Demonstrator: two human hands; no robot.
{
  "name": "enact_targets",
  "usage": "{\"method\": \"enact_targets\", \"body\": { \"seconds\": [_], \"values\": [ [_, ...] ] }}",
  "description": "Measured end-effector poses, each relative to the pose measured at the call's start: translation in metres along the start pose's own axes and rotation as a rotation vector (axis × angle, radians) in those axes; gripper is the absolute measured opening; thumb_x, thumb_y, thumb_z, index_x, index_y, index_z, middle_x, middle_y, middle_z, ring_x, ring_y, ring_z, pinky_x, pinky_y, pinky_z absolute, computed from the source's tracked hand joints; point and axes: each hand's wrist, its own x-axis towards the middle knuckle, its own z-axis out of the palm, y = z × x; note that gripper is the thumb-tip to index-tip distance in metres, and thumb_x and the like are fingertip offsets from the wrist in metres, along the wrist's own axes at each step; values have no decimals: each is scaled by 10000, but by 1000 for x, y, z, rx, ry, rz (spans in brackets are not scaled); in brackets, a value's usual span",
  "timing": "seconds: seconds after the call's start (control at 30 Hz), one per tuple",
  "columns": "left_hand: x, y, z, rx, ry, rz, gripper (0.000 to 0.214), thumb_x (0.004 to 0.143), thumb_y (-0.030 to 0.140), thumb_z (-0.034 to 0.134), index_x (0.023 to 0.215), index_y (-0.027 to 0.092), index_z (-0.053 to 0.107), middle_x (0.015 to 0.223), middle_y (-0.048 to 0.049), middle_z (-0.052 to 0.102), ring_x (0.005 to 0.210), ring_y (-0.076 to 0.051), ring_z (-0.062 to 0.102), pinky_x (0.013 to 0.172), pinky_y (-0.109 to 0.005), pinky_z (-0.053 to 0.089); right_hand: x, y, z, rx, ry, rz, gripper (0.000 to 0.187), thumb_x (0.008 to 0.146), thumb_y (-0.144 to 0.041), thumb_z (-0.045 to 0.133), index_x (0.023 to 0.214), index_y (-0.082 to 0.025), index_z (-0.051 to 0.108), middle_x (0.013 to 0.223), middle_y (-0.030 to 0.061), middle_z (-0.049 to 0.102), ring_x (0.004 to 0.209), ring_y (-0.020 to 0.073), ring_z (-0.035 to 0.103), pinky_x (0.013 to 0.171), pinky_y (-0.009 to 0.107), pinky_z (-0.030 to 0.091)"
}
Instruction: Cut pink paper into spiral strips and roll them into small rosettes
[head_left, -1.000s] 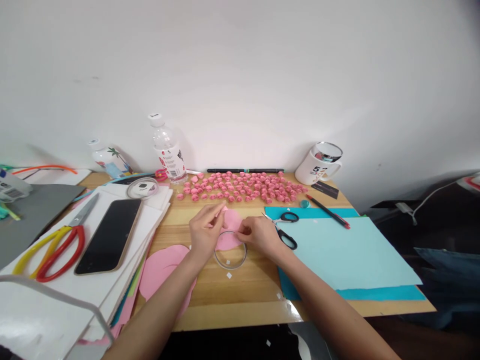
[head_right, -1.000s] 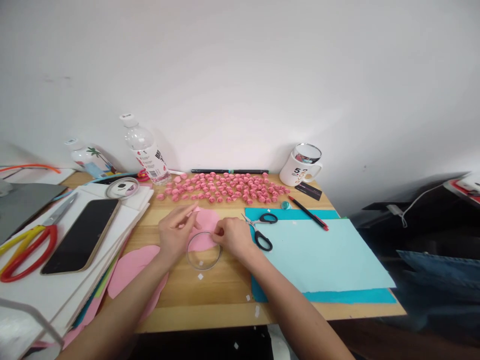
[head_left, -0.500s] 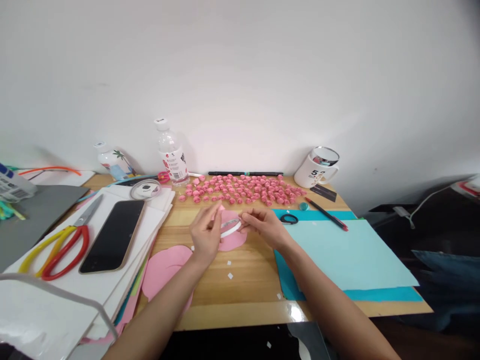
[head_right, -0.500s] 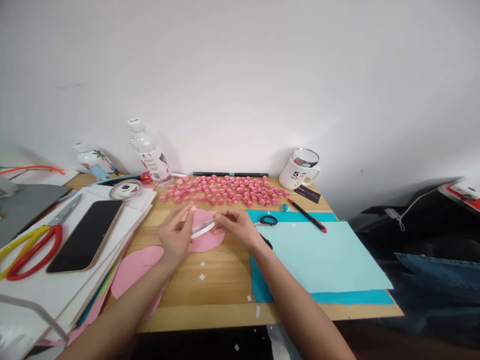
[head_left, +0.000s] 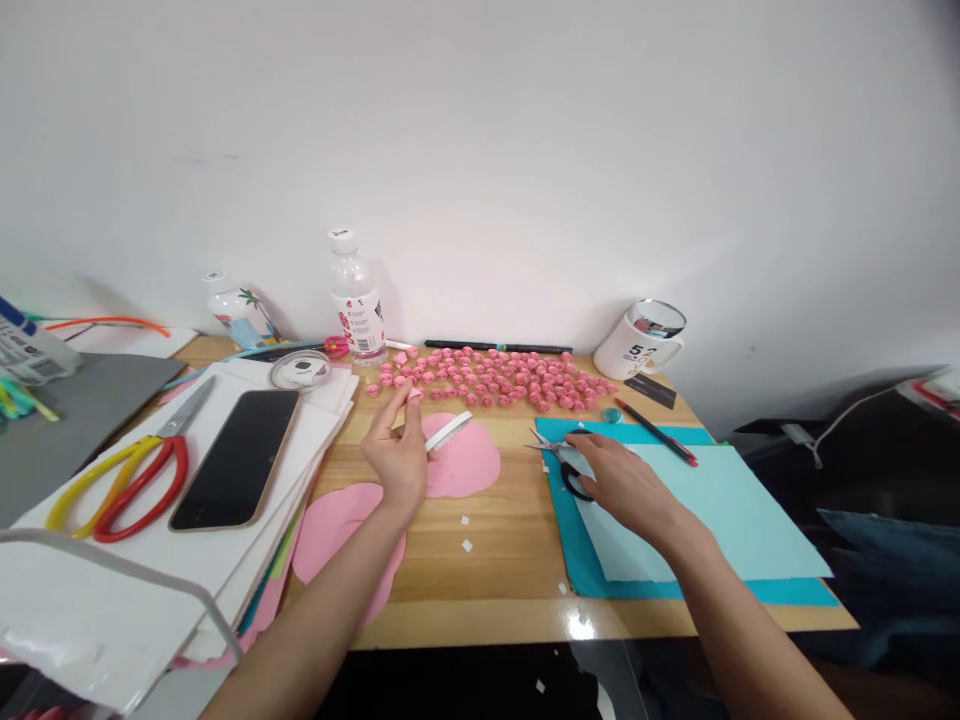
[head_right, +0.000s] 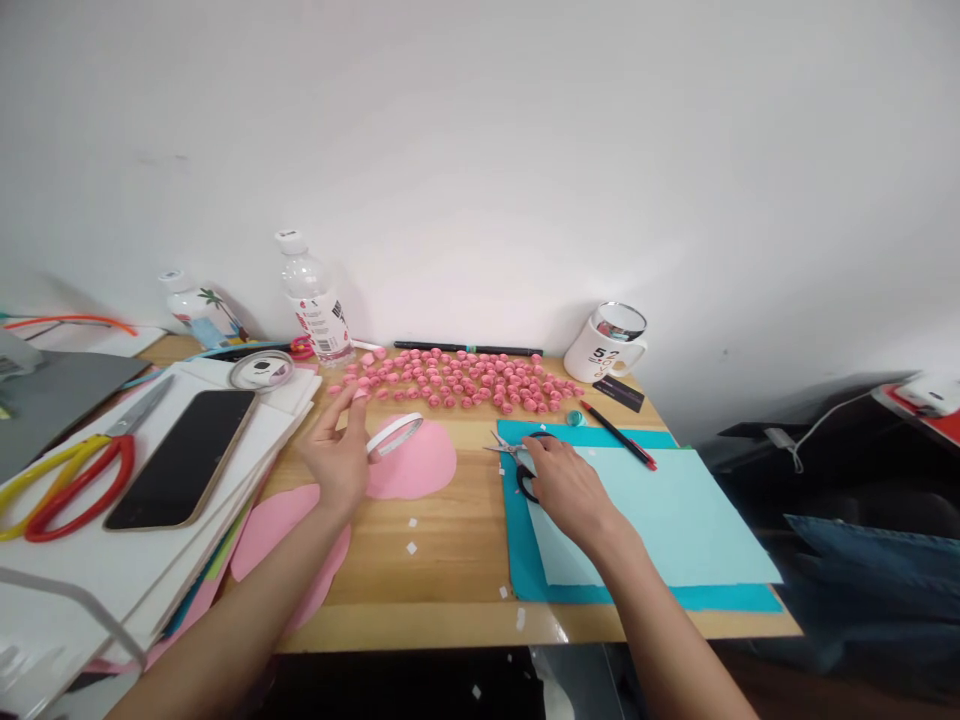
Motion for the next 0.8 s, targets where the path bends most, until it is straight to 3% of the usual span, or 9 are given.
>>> {"method": "enact_targets", "body": {
  "seconds": [0.13,0.27,0.37,0.47,0.57,0.6,0.7,0.8],
  "values": [
    [-4,-1,0,20,-25,56,326,782,340,591,1076,216,659,1013,-65,671,373,-14,473,267,-135,380,1,-7,12,-123,36,48,460,754,-15,423,1192,-111,526,1014,162,638,998,307,558,762,366,434],
    [-5,-3,-1,29,-48,90,319,798,342,574,1080,214,653,1159,-82,618,373,-6,483,268,-147,412,2,-5,9,-39,-6,123,422,775,-84,454,1192,-102,517,950,162,631,894,307,593,691,371,443],
    [-5,-4,-1,33,-52,109,317,802,339,572,1083,215,650,1170,-82,614,367,2,482,270,-138,412,-1,3,4,264,56,162,470,793,-159,481,1262,-150,457,1008,137,629,843,259,617,693,363,463],
    [-6,-5,-1,48,-56,161,308,815,327,560,1092,224,644,1188,-80,604,376,8,485,281,-125,411,-5,4,-1,778,86,50,529,808,-252,513,1321,-234,383,1029,82,648,840,208,618,707,341,490],
    [-6,-8,-1,81,-69,243,292,824,307,553,1087,222,647,1170,-81,612,457,-27,552,315,-129,432,-8,-15,-6,1090,86,-145,643,725,-320,650,1308,-253,389,1108,85,621,919,216,588,707,336,502],
    [-6,-9,-2,96,-69,275,285,823,299,556,1080,220,651,1162,-82,616,514,-50,588,339,-135,448,-8,-26,-7,1104,106,-197,644,692,-326,688,1276,-245,429,1098,87,625,929,217,578,739,346,496],
    [-5,-12,-3,142,-56,369,268,826,274,556,1067,216,657,1137,-84,627,699,-115,647,424,-156,494,-7,-63,-6,1063,305,-206,378,736,-343,652,1082,-218,564,979,81,658,833,198,597,745,356,492],
    [-5,-13,-3,176,-49,433,266,838,255,539,1075,214,651,1100,-84,639,762,-132,651,465,-169,508,-6,-93,-3,984,460,-263,342,751,-287,635,1076,-228,549,1099,84,627,978,218,589,828,370,481]
  ]
}}
